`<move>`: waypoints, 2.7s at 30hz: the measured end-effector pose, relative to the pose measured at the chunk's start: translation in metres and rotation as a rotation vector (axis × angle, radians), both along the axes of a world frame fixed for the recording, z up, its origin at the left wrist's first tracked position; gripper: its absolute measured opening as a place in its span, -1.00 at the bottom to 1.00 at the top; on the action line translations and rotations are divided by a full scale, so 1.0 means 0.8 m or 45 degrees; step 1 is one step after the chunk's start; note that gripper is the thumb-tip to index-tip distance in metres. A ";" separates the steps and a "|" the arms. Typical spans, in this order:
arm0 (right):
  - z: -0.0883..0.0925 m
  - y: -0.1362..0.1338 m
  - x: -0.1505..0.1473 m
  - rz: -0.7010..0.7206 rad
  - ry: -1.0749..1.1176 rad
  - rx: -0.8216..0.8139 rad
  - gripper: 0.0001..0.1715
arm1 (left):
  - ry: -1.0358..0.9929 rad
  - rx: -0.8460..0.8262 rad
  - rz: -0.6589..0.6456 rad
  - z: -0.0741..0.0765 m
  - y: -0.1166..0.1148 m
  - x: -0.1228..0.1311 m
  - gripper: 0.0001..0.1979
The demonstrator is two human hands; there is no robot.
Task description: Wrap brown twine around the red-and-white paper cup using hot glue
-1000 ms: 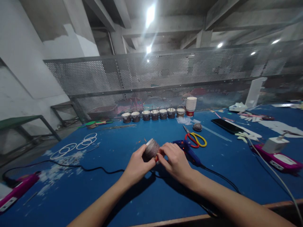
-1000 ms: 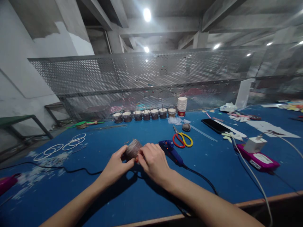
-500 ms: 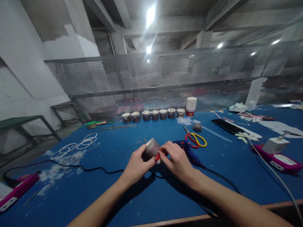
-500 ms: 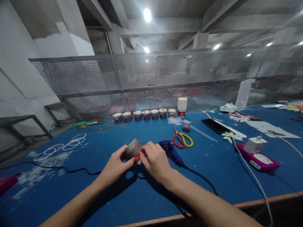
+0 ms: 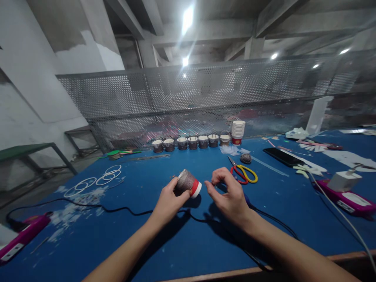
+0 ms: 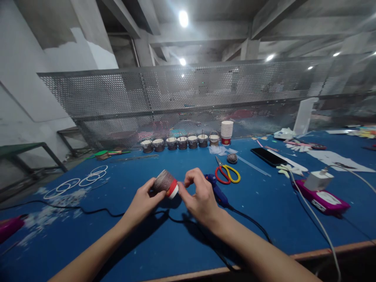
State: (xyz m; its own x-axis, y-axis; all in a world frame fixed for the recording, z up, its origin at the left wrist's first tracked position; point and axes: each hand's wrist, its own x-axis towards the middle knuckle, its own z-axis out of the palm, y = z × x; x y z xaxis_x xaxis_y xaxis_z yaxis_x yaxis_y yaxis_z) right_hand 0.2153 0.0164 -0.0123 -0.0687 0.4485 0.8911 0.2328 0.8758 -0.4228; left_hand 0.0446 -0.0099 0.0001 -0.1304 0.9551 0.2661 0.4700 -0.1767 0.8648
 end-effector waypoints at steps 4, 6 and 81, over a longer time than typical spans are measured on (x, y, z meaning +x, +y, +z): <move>-0.003 0.001 0.004 0.054 0.040 -0.100 -0.86 | 0.011 0.010 0.000 -0.003 0.005 -0.004 -0.93; -0.003 0.000 0.006 0.079 0.060 -0.180 -0.87 | 0.039 -0.002 0.013 -0.007 0.008 -0.008 -0.91; 0.058 0.020 0.014 -0.129 -0.204 -0.499 -0.75 | -0.647 -0.066 0.120 -0.027 0.043 -0.044 -0.85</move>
State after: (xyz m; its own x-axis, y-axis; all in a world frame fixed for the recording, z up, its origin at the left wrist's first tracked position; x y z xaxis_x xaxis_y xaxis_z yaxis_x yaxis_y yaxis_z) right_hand 0.2268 0.0326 0.0341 -0.1306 0.7622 0.6340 0.3995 0.6258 -0.6700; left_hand 0.0098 0.0245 -0.0219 -0.3170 0.9432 0.0998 0.0004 -0.1051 0.9945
